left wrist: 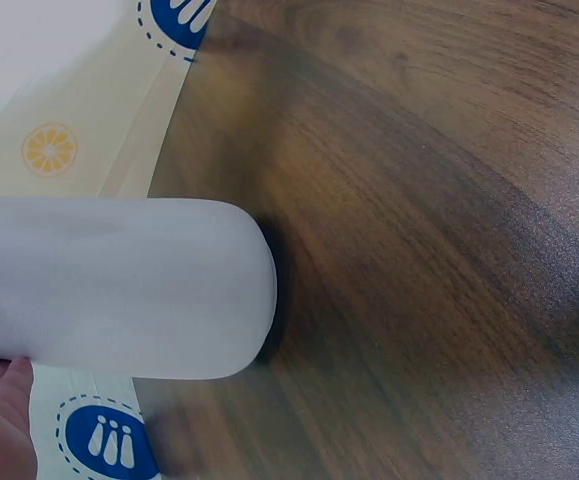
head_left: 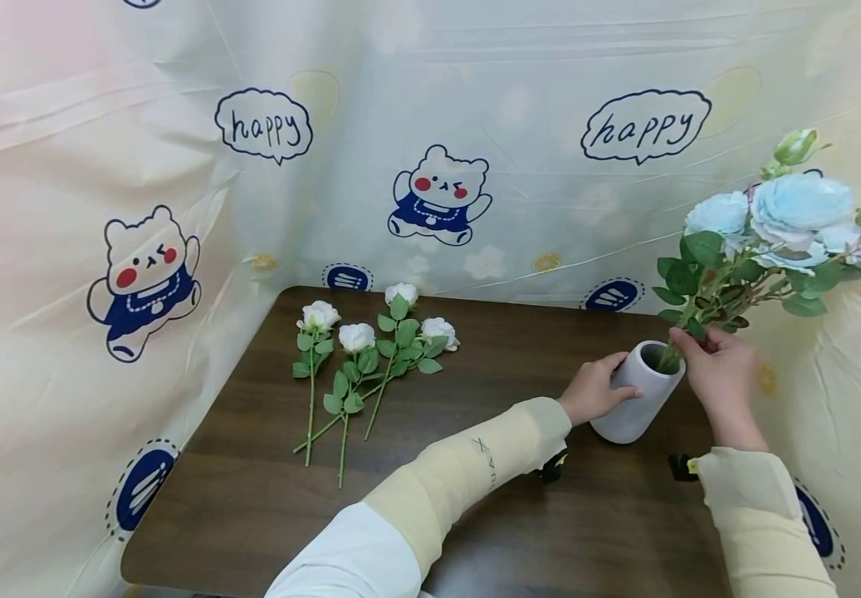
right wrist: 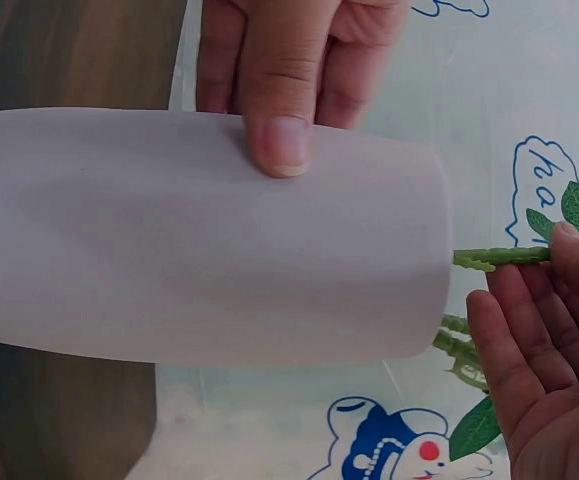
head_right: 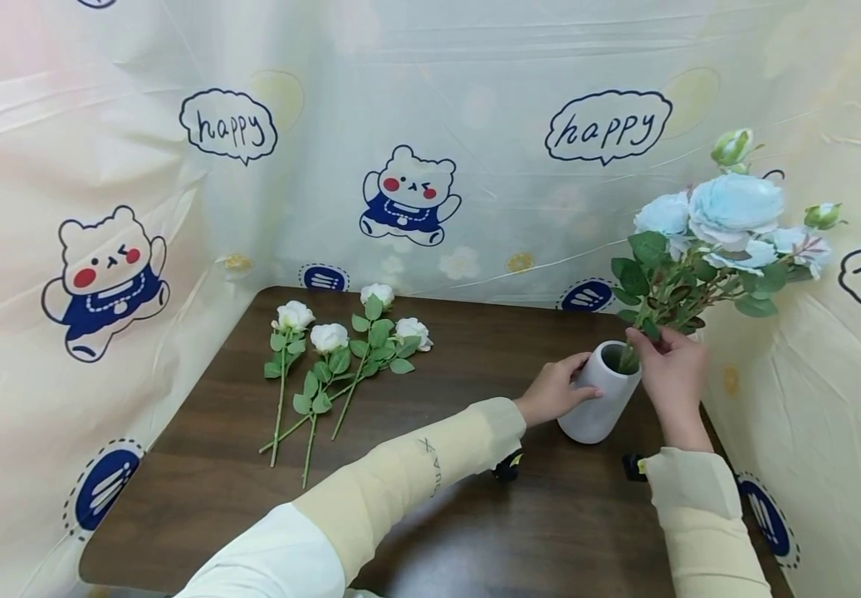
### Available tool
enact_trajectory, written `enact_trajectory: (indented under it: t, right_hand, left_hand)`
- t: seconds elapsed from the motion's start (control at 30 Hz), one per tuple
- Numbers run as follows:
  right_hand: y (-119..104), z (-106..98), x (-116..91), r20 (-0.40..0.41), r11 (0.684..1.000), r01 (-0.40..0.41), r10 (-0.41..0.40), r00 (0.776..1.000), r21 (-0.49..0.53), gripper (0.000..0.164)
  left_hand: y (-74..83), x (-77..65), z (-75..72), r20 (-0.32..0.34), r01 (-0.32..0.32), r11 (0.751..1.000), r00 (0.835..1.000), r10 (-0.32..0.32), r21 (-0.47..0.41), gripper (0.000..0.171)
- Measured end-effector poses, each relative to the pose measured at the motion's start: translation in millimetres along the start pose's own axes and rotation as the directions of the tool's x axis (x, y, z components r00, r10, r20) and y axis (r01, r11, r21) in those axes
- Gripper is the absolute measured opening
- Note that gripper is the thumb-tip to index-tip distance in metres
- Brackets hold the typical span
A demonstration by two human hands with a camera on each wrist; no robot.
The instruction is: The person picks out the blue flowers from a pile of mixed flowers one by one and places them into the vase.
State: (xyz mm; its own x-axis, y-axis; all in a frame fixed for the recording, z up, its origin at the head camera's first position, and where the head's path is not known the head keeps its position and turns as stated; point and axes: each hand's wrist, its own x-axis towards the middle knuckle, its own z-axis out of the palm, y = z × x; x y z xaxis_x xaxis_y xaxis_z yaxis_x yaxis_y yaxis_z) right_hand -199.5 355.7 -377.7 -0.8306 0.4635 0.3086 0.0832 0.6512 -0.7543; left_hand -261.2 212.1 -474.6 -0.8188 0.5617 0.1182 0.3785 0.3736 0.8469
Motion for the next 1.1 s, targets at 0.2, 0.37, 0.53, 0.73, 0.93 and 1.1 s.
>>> enact_trajectory:
  t: [0.2,0.37,0.53,0.73,0.93,1.1]
  right_hand:
    - [5.4,2.8,-0.5,-0.008,0.999,0.001,-0.001,1.000,-0.046,0.045]
    - [7.0,2.6,-0.4,0.010,0.997,-0.005,0.006,1.000,-0.081,0.049]
    - [9.0,2.9,0.2,0.033,0.988,0.042,-0.038,0.999,-0.149,0.048]
    - [10.2,4.1,0.4,0.059,0.979,0.086,-0.077,0.995,-0.183,0.045]
    - [8.0,4.5,-0.1,0.080,0.984,0.073,-0.060,0.995,-0.166,0.045]
    - [7.0,4.9,0.4,0.081,0.991,-0.003,0.014,0.997,-0.136,0.048]
  left_hand:
    - [-1.4,0.3,1.0,-0.005,-0.008,1.000,1.000,0.008,-0.004,0.059]
    - [-0.1,-0.8,0.5,-0.005,-0.009,1.000,1.000,0.009,-0.007,0.059]
    - [0.7,-1.9,0.6,-0.006,-0.004,1.000,1.000,0.004,-0.005,0.059]
    - [-0.3,-1.5,1.4,-0.008,-0.002,1.000,1.000,0.002,0.011,0.060]
    - [-1.6,-1.0,2.0,-0.012,-0.013,1.000,1.000,0.013,0.021,0.059]
    - [-2.0,-0.6,2.2,-0.014,-0.012,1.000,1.000,0.012,0.019,0.059]
